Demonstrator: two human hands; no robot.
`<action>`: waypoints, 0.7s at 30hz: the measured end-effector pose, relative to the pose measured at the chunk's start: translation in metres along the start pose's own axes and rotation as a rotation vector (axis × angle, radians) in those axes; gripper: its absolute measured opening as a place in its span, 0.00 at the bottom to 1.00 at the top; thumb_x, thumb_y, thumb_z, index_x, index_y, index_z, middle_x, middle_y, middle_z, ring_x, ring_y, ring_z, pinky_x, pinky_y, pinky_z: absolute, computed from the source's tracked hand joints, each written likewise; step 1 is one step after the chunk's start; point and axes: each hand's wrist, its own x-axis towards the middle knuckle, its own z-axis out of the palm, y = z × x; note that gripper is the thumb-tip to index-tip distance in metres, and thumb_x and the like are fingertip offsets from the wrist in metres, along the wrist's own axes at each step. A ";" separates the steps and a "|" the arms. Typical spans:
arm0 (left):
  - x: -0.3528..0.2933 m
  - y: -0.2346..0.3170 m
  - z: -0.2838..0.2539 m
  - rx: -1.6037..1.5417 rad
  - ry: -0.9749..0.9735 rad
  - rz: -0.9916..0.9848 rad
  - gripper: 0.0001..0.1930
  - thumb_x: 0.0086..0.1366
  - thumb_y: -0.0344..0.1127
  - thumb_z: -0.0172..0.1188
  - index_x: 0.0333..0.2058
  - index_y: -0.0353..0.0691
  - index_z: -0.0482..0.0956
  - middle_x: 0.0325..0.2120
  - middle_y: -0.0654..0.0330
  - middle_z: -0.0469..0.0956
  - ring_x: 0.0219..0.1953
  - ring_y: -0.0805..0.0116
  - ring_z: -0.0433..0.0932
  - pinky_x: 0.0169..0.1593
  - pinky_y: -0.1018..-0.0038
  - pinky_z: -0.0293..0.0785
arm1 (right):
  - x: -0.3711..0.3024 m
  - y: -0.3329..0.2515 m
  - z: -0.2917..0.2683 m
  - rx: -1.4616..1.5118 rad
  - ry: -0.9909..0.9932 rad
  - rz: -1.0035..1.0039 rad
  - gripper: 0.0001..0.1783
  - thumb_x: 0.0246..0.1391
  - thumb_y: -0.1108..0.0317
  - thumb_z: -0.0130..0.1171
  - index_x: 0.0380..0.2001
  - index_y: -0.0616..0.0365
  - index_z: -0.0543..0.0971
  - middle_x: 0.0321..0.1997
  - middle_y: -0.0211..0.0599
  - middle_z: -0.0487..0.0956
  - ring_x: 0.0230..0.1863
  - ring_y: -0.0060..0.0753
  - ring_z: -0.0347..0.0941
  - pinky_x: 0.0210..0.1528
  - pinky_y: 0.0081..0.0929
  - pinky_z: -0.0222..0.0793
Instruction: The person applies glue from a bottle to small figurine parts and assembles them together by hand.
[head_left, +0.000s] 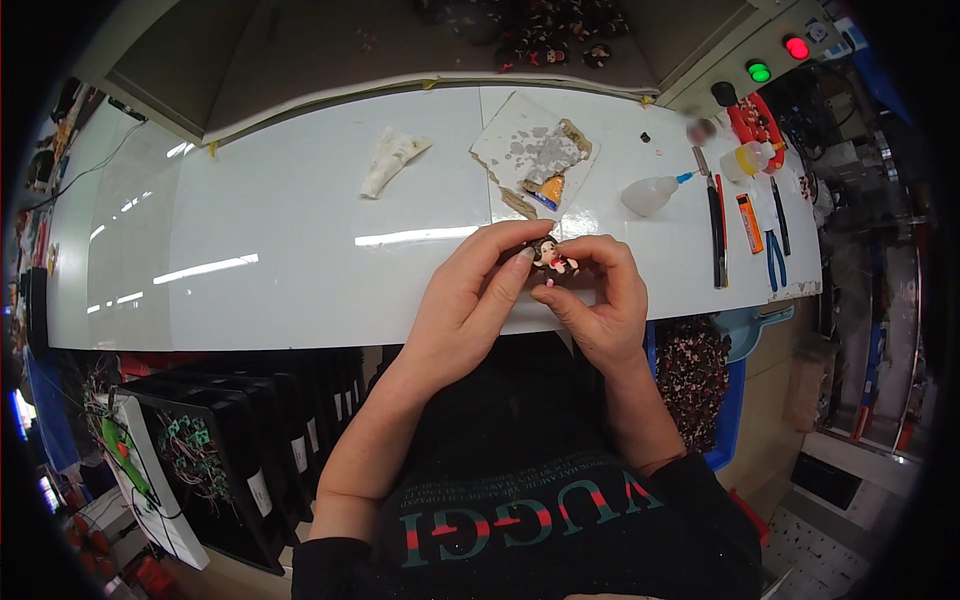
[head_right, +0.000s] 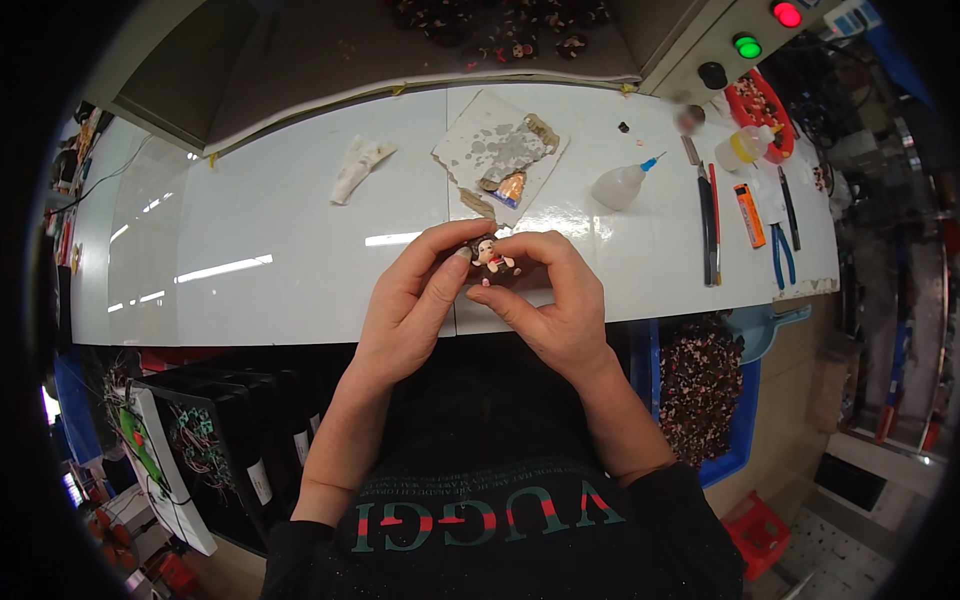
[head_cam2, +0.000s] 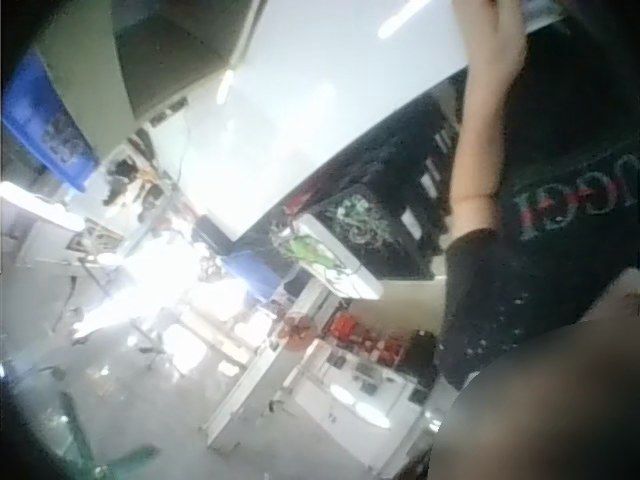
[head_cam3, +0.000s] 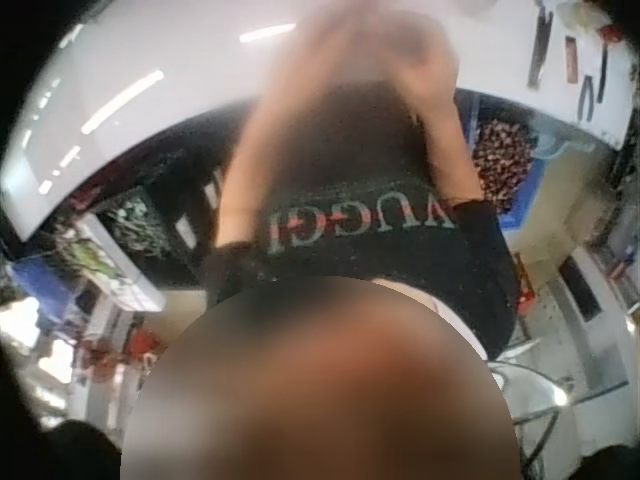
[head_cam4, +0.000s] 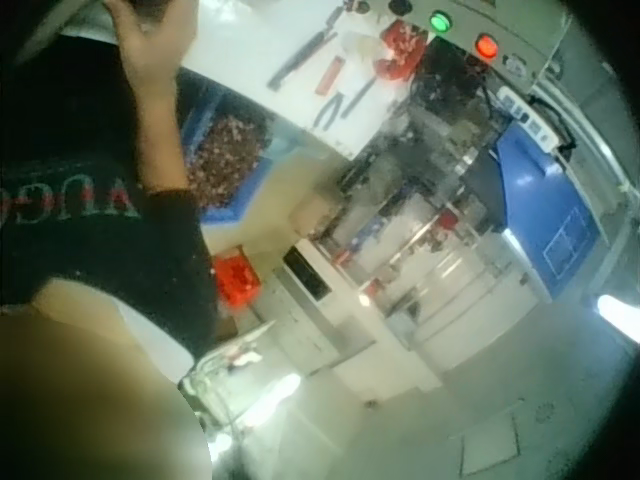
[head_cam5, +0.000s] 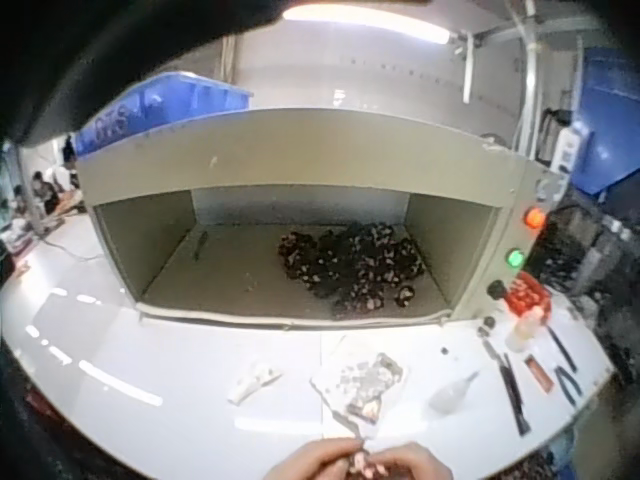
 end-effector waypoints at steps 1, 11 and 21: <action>0.001 0.000 0.002 0.037 0.003 0.006 0.14 0.68 0.29 0.45 0.50 0.34 0.71 0.44 0.55 0.71 0.45 0.68 0.73 0.49 0.75 0.69 | 0.000 0.000 -0.002 -0.006 -0.003 -0.005 0.21 0.42 0.73 0.70 0.41 0.59 0.73 0.36 0.33 0.76 0.34 0.22 0.74 0.36 0.19 0.72; 0.006 0.004 0.020 0.265 0.016 0.062 0.13 0.67 0.29 0.45 0.47 0.33 0.72 0.41 0.53 0.73 0.43 0.63 0.74 0.46 0.74 0.70 | -0.002 0.000 -0.020 -0.008 0.025 -0.008 0.23 0.41 0.72 0.70 0.43 0.58 0.74 0.36 0.30 0.75 0.33 0.20 0.72 0.35 0.17 0.70; 0.012 0.012 0.040 0.286 -0.011 0.038 0.13 0.68 0.30 0.44 0.46 0.33 0.73 0.38 0.53 0.75 0.40 0.63 0.76 0.45 0.73 0.71 | 0.001 -0.009 -0.040 0.011 0.011 0.053 0.22 0.43 0.70 0.69 0.43 0.59 0.74 0.35 0.30 0.75 0.30 0.18 0.70 0.33 0.16 0.70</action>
